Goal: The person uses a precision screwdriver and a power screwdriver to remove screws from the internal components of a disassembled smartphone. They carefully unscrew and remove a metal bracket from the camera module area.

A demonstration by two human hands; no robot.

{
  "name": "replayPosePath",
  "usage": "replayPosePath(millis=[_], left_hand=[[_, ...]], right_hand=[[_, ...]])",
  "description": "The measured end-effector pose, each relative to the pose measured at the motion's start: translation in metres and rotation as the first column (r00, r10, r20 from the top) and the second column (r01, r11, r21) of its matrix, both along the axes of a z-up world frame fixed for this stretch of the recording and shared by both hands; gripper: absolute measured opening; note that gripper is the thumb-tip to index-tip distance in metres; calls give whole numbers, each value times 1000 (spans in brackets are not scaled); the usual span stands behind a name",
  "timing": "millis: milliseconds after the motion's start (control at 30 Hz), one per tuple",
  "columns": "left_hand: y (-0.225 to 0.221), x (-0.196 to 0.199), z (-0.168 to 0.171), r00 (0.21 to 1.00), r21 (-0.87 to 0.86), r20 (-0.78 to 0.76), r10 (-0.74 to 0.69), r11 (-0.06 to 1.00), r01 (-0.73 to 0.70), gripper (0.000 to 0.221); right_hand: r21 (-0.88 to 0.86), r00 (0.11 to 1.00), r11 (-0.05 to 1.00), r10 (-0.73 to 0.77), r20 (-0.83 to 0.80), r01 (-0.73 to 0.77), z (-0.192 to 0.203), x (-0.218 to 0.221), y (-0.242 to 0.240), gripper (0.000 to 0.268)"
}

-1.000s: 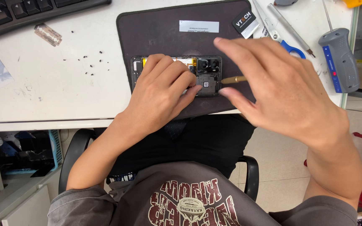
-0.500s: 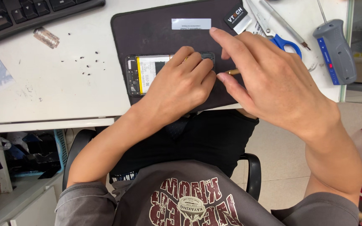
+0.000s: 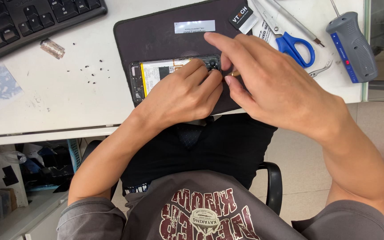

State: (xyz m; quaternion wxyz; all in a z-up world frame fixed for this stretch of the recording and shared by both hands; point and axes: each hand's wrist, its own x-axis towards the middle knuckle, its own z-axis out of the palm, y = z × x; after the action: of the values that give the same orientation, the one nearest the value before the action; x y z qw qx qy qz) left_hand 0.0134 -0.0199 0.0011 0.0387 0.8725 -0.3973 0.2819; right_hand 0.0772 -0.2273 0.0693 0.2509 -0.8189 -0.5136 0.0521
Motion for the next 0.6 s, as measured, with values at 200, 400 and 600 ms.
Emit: replayPosePath(millis=[200,400,600], left_hand=[[2,-3,0,1000,32,19,-21,999,20,8],[-1,-5,1,995,72,95,-15,997,8,6],[-3,-6,1,996,76,92,-12,997,5,10]], right_hand=[[-99,999,994,-53,9,53,7,-2,2,49],[-34,998,998,41,-55,-43,7,6,3,56],[-107,999,994,-31,-33,27,8,10,7,49]])
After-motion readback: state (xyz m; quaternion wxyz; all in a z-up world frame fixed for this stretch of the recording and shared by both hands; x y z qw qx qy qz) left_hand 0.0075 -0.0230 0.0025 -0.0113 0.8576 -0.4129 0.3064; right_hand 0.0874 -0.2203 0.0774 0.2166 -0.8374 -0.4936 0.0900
